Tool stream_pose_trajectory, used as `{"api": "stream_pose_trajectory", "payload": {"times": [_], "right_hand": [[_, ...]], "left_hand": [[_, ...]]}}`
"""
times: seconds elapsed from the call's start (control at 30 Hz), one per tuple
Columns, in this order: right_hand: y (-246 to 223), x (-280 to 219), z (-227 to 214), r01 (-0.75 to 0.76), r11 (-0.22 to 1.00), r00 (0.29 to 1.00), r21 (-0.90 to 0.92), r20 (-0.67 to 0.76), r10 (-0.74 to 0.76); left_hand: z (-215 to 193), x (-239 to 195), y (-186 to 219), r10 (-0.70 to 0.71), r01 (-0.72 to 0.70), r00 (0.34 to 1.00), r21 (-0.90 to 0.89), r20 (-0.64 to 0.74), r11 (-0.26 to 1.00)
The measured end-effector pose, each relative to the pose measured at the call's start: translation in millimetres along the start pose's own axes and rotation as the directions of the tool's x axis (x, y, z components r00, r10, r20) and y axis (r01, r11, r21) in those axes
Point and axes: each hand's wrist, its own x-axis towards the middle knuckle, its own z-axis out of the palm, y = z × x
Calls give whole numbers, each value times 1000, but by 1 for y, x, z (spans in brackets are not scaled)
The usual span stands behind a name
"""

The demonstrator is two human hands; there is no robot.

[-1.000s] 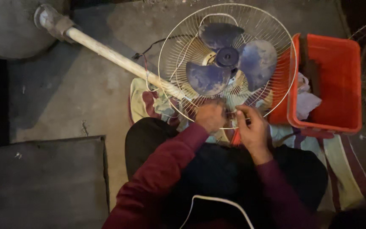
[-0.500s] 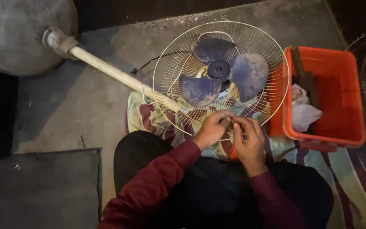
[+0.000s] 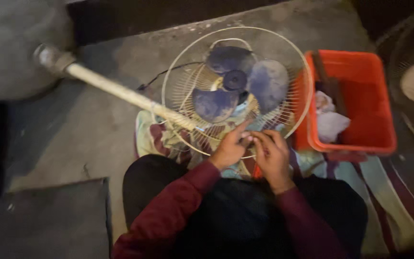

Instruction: The person disassembles a standing fan by removing the front grille and motor housing, then reassembles it by reattaching the motor housing and securing the front grille. The person uses a screwdriver to tighten screws and secures the fan blade with a nut.

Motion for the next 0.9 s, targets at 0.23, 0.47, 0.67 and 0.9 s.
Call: {"api": "stream_pose_trajectory", "payload": {"times": [0.23,0.47,0.67,0.9], "right_hand": [[9,-3,4,-29,999,999,-25,-35,28],[4,1,-1,-20,999,997,-50,-74,16],[7,2,-2,16,999,996,-51,-84,-21],[4,0,-6,-22,999,998,-45,-66,19]], "left_hand": [[-1,4,-29,-52,52,998,-2,35,999],[-1,3,-29,84,-76,995,162,-44,984],[0,0,-28,141,-121,985,191,-97,974],[1,1,-6,176,-154,980,204,-93,967]]}}
